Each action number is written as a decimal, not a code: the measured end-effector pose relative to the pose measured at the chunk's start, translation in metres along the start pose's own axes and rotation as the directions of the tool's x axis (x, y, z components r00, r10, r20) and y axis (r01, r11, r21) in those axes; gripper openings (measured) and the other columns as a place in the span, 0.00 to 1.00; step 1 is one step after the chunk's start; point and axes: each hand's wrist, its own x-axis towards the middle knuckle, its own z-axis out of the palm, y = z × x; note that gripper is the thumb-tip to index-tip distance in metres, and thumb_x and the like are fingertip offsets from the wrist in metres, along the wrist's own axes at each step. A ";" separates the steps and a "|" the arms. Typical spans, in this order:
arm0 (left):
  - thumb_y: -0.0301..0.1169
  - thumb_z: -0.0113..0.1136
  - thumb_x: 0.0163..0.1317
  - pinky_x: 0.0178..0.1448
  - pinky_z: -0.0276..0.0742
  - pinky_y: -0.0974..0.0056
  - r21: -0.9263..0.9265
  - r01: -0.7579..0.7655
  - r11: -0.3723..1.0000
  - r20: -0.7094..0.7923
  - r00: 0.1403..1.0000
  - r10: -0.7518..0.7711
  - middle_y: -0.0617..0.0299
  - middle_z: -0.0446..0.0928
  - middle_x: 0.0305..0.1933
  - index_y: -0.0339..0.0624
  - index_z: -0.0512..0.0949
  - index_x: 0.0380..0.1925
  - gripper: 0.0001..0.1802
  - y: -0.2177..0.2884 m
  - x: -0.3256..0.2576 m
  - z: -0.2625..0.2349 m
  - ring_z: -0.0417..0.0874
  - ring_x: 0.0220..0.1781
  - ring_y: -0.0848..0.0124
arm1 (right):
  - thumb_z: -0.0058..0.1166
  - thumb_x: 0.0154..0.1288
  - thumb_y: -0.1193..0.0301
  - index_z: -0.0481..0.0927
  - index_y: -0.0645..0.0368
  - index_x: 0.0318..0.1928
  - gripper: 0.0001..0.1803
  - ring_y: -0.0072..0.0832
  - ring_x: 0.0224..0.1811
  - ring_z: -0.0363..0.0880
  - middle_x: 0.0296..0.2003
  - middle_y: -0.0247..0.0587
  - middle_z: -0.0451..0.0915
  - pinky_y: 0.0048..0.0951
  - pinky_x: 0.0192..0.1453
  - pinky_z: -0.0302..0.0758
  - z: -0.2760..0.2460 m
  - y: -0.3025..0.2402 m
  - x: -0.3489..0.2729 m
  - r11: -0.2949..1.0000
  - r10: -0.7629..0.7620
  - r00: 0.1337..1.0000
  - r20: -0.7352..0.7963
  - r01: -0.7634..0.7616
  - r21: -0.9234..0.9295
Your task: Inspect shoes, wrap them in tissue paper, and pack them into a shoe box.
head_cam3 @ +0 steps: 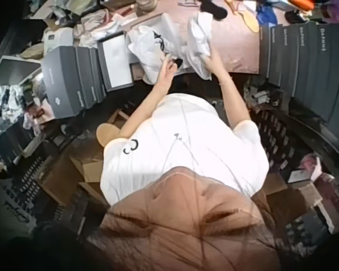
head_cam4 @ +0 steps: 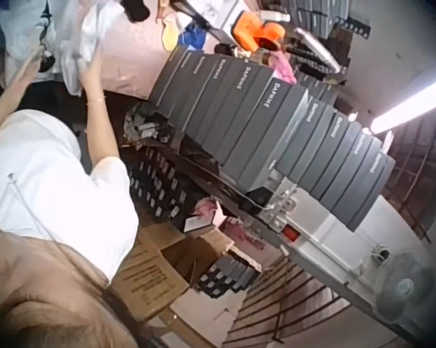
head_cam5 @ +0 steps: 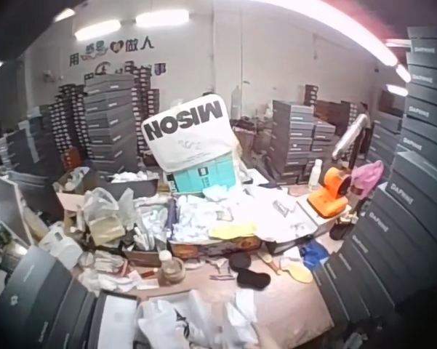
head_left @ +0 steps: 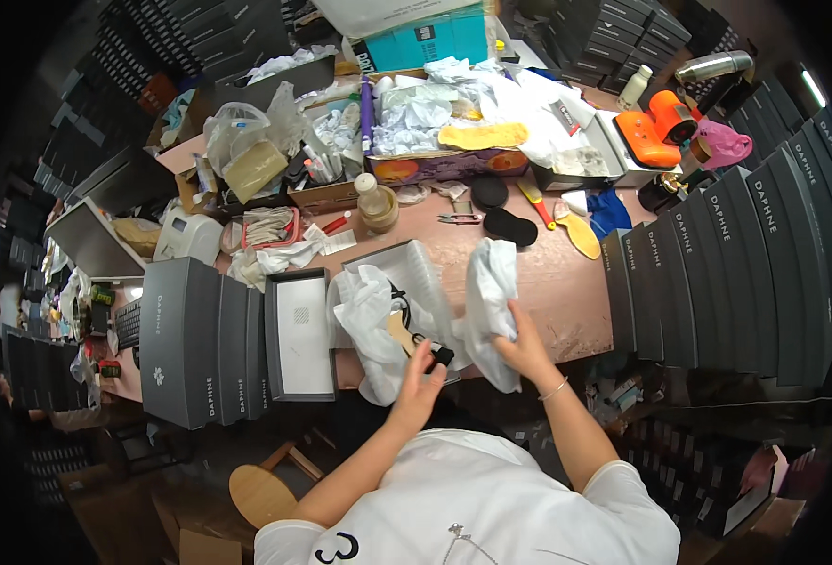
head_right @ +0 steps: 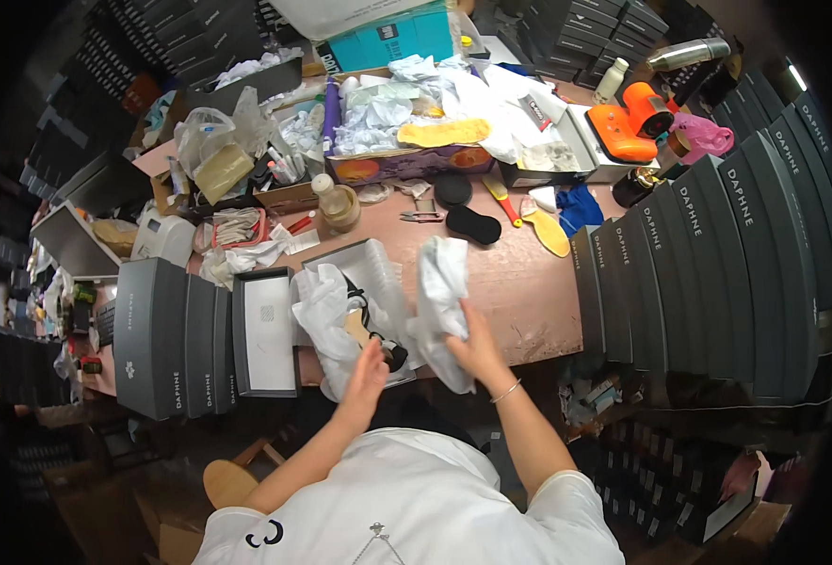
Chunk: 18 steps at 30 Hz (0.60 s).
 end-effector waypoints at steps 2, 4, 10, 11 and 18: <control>0.54 0.41 0.71 0.73 0.54 0.61 -0.377 0.078 0.923 -0.034 0.995 -0.098 0.56 0.53 0.73 0.42 0.49 0.72 0.38 0.012 -0.003 0.026 0.56 0.73 0.66 | 0.52 0.57 0.72 0.59 0.71 0.63 0.34 0.57 0.61 0.63 0.58 0.65 0.63 0.44 0.65 0.63 0.031 -0.059 -0.023 0.986 -0.146 0.989 0.028 0.144 0.086; 0.53 0.40 0.71 0.71 0.60 0.59 -0.466 -0.051 0.883 -0.077 0.997 0.017 0.58 0.61 0.69 0.42 0.56 0.68 0.34 -0.013 0.010 0.006 0.63 0.70 0.67 | 0.53 0.61 0.69 0.54 0.68 0.67 0.37 0.54 0.65 0.59 0.62 0.62 0.60 0.42 0.68 0.59 0.053 -0.099 -0.040 0.934 -0.336 0.940 0.063 0.324 0.151; 0.50 0.49 0.65 0.60 0.74 0.58 -0.637 -0.138 0.759 -0.164 0.986 0.041 0.60 0.71 0.61 0.45 0.62 0.64 0.32 -0.013 -0.009 -0.064 0.75 0.61 0.65 | 0.54 0.65 0.65 0.65 0.67 0.61 0.28 0.45 0.61 0.66 0.58 0.55 0.67 0.37 0.63 0.64 0.046 -0.141 0.021 0.856 -0.394 0.913 0.107 0.323 0.403; 0.50 0.49 0.65 0.58 0.76 0.58 -0.630 -0.126 0.766 -0.129 0.990 0.057 0.60 0.71 0.61 0.46 0.62 0.64 0.32 -0.012 -0.011 -0.070 0.75 0.60 0.65 | 0.57 0.64 0.64 0.74 0.69 0.53 0.23 0.48 0.55 0.71 0.51 0.55 0.74 0.39 0.58 0.68 0.049 -0.143 0.041 0.824 -0.416 0.885 0.210 0.268 0.500; 0.53 0.44 0.68 0.52 0.77 0.61 -0.748 -0.212 0.629 -0.135 0.976 0.168 0.61 0.78 0.47 0.44 0.61 0.65 0.33 -0.029 -0.004 -0.111 0.80 0.47 0.69 | 0.60 0.58 0.63 0.76 0.60 0.28 0.13 0.41 0.29 0.75 0.29 0.42 0.75 0.39 0.35 0.72 0.075 -0.147 -0.005 0.558 -0.805 0.475 0.356 0.810 0.182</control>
